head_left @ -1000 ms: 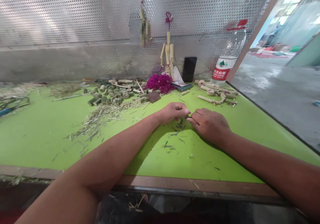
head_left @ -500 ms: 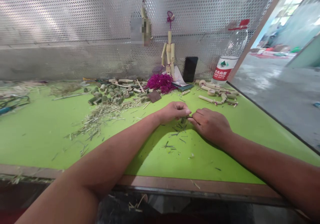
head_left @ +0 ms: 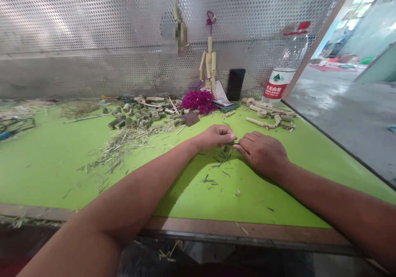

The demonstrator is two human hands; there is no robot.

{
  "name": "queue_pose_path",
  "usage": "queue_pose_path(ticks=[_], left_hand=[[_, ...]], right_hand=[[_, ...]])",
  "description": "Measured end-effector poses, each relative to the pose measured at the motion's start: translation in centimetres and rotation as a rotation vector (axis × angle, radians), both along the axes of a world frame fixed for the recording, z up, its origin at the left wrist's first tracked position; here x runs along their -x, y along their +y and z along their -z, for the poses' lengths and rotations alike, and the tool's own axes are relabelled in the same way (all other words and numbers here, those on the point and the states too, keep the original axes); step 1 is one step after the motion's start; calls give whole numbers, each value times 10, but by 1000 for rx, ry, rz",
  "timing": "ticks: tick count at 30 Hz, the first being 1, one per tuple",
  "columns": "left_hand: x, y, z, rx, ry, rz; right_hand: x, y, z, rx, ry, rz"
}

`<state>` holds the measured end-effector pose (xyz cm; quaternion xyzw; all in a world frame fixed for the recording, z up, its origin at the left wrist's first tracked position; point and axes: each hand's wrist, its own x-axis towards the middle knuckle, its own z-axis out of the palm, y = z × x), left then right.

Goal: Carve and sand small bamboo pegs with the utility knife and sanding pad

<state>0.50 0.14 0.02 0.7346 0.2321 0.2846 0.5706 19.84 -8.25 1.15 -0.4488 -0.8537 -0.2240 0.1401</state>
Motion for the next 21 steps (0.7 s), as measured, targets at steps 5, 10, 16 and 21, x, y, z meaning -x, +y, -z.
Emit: queue_pose_path(ticks=[5, 10, 16, 21], left_hand=[[0, 2, 1, -1, -2, -10], [1, 0, -1, -10, -1, 0], [2, 1, 2, 0, -21, -50], [4, 2, 5, 35, -67, -117]], right_hand=[[0, 0, 0, 30, -1, 33], [2, 1, 4, 156, -56, 38], [4, 6, 3, 235, -130, 14], [4, 6, 2, 249, -135, 16]])
